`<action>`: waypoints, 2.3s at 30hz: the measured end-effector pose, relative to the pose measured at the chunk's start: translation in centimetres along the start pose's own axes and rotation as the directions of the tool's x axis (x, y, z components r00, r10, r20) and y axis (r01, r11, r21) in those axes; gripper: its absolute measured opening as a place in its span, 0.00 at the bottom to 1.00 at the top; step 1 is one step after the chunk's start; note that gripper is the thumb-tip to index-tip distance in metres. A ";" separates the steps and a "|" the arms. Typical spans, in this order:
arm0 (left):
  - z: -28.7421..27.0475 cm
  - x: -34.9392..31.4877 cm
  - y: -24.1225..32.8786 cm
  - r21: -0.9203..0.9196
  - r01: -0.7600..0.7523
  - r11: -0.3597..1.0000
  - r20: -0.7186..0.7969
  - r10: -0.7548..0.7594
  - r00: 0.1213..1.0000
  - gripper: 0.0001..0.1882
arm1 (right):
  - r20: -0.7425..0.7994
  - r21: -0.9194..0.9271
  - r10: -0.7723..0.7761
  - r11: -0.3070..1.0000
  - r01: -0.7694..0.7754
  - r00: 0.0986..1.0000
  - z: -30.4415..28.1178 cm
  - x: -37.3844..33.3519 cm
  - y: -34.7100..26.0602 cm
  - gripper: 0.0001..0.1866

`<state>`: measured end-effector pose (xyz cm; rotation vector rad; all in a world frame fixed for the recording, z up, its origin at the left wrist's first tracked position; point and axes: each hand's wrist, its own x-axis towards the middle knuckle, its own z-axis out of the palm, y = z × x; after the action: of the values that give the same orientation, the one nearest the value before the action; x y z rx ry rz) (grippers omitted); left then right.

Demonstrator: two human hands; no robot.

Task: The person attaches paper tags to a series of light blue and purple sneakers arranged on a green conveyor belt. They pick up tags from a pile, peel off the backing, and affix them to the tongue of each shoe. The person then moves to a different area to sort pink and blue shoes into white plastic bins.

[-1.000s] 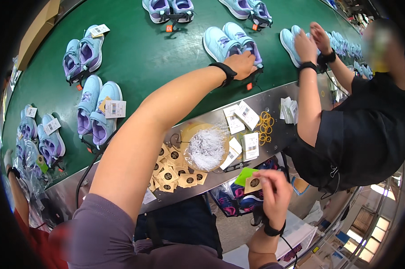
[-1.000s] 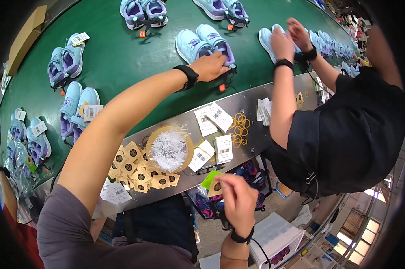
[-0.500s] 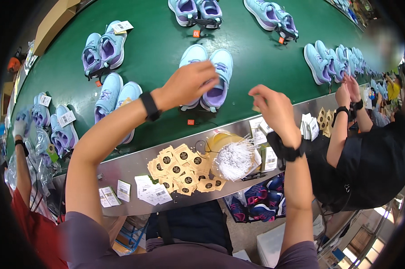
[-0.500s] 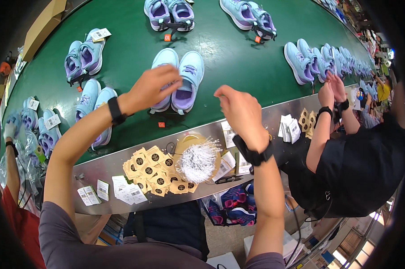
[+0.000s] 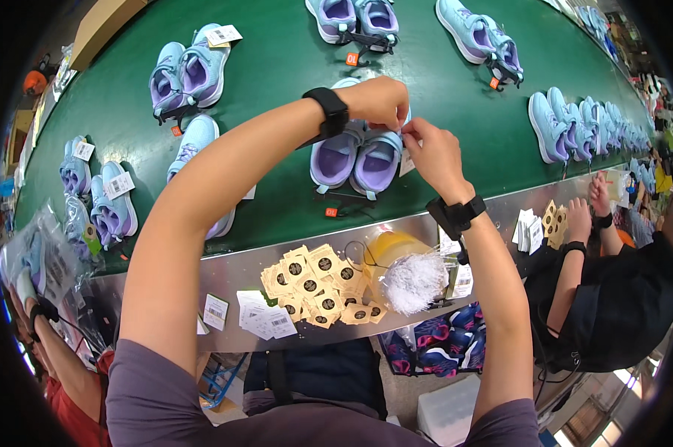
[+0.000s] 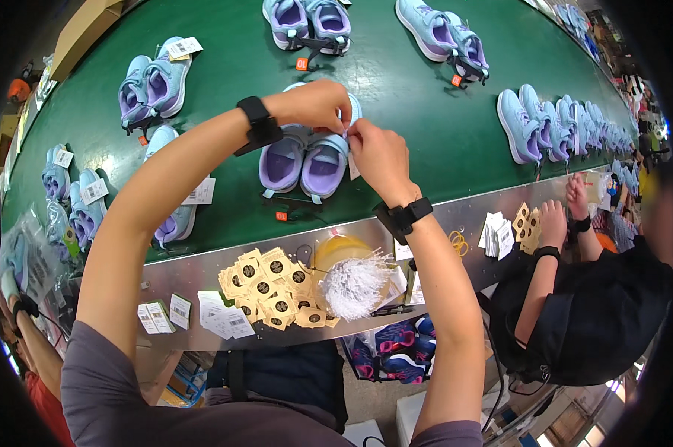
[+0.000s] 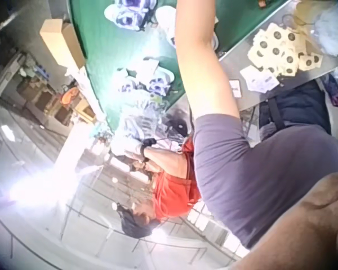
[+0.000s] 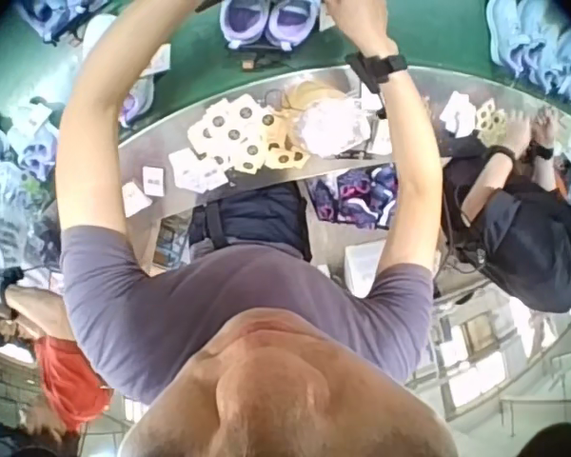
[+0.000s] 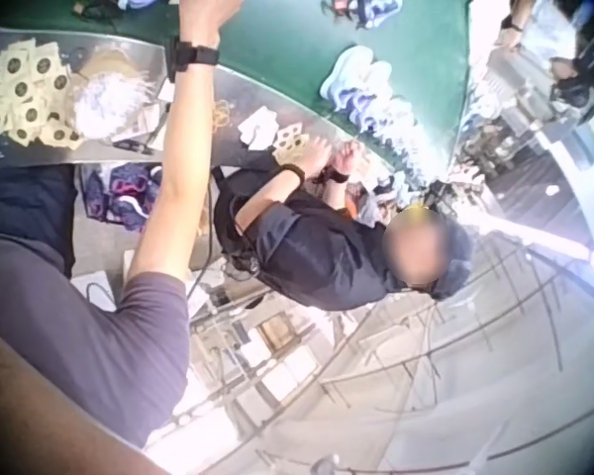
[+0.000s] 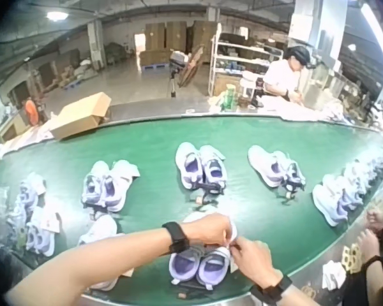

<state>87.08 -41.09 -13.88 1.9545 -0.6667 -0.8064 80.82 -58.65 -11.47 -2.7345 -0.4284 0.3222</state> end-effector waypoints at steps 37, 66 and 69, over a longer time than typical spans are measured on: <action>3.7 -5.6 0.0 -0.849 -0.151 0.506 -0.284 -0.197 0.938 0.27 | 0.328 0.848 0.106 0.406 -0.342 0.939 -1.9 1.8 -0.4 0.13; 7.8 -20.2 3.1 -0.376 -0.002 0.927 -0.667 -0.269 0.694 0.10 | -0.190 0.520 0.179 0.852 -0.056 0.965 -11.6 -7.7 -4.6 0.11; 15.8 -27.5 3.2 -0.350 0.295 0.889 -0.724 -0.457 0.517 0.17 | -0.378 0.569 0.253 0.823 0.008 0.890 -12.2 -17.7 -6.7 0.13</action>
<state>57.05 -31.22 -9.64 2.0364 0.3967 -0.1337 66.03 -62.36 5.13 -2.1569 -0.0092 -0.1364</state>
